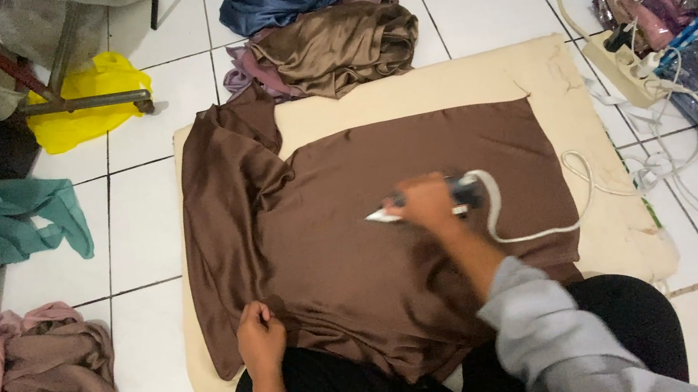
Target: Ironing a brown piece of clothing on a padded surface on the floor.
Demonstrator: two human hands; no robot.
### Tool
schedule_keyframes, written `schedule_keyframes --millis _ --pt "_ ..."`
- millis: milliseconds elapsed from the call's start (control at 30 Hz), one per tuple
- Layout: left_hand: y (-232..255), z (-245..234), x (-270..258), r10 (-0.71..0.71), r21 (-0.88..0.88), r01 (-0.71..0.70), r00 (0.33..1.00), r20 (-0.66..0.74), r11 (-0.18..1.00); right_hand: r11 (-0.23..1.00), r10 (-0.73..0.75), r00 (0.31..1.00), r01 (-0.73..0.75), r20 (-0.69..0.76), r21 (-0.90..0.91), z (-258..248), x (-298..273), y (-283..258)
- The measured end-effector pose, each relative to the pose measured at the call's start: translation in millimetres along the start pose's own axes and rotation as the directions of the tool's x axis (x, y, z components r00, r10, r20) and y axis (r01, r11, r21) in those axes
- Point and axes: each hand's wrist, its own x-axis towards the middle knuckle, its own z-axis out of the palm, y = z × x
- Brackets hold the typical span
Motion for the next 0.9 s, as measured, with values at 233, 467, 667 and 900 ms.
schedule_keyframes --millis 233,467,667,900 --pt "-4.2 6.0 -0.3 0.068 -0.014 -0.068 0.997 -0.035 0.998 0.914 0.319 0.948 -0.302 0.017 -0.271 -20.2 -58.5 165.0" --pt "-2.3 6.5 2.8 0.054 -0.068 -0.057 0.998 -0.04 0.996 0.903 0.368 0.926 -0.377 -0.082 -0.205 -38.6 -67.0 175.7" --pt "2.1 6.1 5.2 0.02 -0.043 -0.021 1.0 -0.008 0.999 0.924 0.275 0.96 -0.279 -0.055 -0.262 0.1 -28.6 103.9" --pt "-2.3 5.7 4.1 0.048 -0.061 -0.049 0.999 -0.023 0.997 0.999 -0.003 0.962 0.017 0.273 -0.048 16.6 29.0 -61.4"
